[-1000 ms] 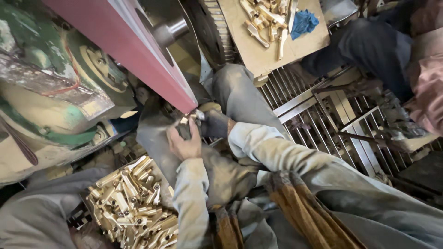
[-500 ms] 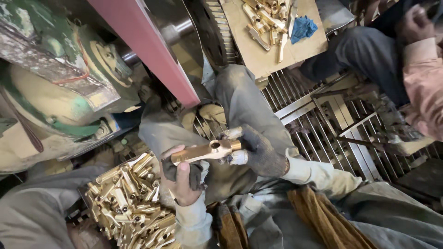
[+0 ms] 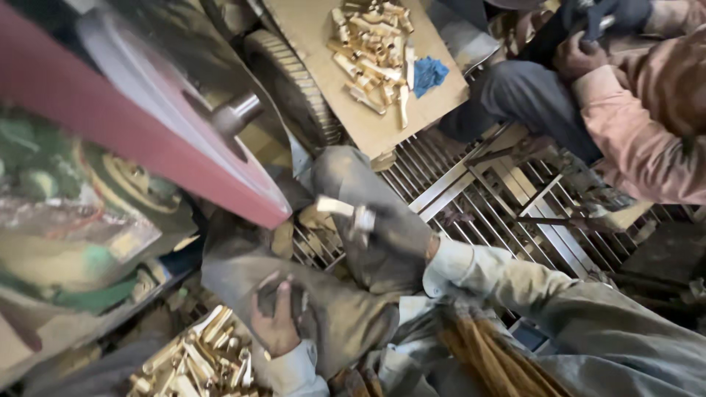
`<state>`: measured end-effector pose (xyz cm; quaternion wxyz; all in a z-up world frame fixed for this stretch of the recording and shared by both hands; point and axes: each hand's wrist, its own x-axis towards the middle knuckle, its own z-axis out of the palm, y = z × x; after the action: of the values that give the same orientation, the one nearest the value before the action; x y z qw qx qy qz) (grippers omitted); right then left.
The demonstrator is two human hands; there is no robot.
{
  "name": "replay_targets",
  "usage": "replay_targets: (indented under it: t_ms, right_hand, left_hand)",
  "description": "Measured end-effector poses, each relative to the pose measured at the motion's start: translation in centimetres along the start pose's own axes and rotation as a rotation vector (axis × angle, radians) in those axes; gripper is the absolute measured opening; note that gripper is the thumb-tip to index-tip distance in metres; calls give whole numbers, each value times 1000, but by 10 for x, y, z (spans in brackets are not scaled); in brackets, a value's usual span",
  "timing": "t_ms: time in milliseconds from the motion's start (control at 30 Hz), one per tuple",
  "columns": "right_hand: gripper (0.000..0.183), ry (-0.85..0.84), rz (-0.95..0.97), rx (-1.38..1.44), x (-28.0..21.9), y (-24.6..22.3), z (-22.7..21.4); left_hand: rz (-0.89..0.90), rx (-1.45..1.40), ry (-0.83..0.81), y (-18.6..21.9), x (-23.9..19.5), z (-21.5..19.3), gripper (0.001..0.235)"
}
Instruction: The person holds brass-colored metal components against a rotating grinding belt. They rotate the parts to smooth different edges and faces before placing them into a collection bin.
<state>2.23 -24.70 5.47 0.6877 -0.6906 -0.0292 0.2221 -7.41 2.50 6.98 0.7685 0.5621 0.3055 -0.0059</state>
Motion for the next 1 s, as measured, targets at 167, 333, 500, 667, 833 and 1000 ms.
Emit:
replay_targets:
  t_ms: [167,333,500,667,833,1000]
  right_hand:
    - [21,631,-53,-423,123,63,-90]
    - [23,827,-277,-906,238,40,-174]
    - [23,819,-322,-1141,313,4,-220]
    - [21,767,-166,-1275,344,6,-234]
    - [18,684,-257,-1307,310,12,-222]
    - [30,652,-579,-1022,205,17,-160]
  left_hand:
    - [2,-47,153,-4,8,-17,29]
    - [-54,-43,199,-9,16,-16,32]
    - [-17,-99,198,-27,25,-29,35]
    - [-45,-130,162,-38,33,-43,39]
    - [-90,-141,242,-31,17,-43,38]
    - [-93,-747,273,-47,-12,-70,29]
